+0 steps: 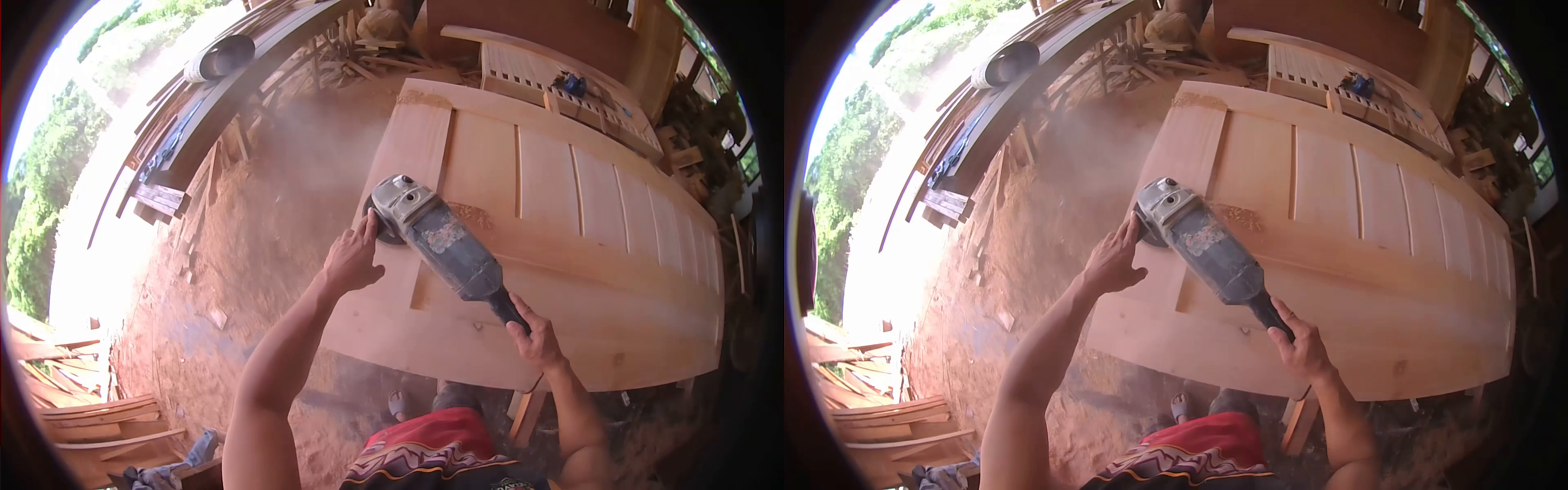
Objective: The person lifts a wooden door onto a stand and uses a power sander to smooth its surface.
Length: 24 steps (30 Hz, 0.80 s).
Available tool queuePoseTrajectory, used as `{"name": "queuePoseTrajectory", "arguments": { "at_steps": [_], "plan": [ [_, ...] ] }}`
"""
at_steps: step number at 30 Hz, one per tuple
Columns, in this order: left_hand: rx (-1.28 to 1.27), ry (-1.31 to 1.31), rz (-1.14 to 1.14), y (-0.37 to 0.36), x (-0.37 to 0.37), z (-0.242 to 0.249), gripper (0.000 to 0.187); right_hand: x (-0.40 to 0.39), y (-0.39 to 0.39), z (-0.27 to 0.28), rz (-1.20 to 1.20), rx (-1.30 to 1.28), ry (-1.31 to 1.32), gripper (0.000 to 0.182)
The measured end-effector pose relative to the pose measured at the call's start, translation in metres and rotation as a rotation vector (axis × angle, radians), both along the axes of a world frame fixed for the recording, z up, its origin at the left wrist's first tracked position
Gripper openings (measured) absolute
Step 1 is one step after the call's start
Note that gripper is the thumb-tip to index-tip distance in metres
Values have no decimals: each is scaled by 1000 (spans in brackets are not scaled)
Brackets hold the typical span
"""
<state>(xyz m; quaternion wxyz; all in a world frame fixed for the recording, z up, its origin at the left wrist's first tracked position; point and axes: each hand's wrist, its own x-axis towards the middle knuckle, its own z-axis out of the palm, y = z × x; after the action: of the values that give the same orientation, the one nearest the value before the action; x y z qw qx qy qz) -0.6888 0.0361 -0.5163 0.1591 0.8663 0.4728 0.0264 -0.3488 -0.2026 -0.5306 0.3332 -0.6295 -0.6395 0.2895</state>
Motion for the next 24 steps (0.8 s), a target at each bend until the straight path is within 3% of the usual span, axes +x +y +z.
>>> {"name": "queuePoseTrajectory", "arguments": {
  "at_steps": [5,9,11,20,23,24],
  "plan": [
    [14,-38,-7,118,77,-10,110,73,102,3,-64,-99,75,58],
    [21,40,27,143,115,-8,108,103,132,5,-73,-137,77,59],
    [17,48,36,138,120,-3,104,109,135,15,-79,-214,94,59],
    [-29,-45,103,53,93,-24,57,117,62,0,117,129,-30,55],
    [71,-67,20,63,110,-36,59,121,58,20,-25,-206,151,54],
    [60,-75,26,67,119,-32,56,125,57,15,-29,-123,114,55]
  ]
}}
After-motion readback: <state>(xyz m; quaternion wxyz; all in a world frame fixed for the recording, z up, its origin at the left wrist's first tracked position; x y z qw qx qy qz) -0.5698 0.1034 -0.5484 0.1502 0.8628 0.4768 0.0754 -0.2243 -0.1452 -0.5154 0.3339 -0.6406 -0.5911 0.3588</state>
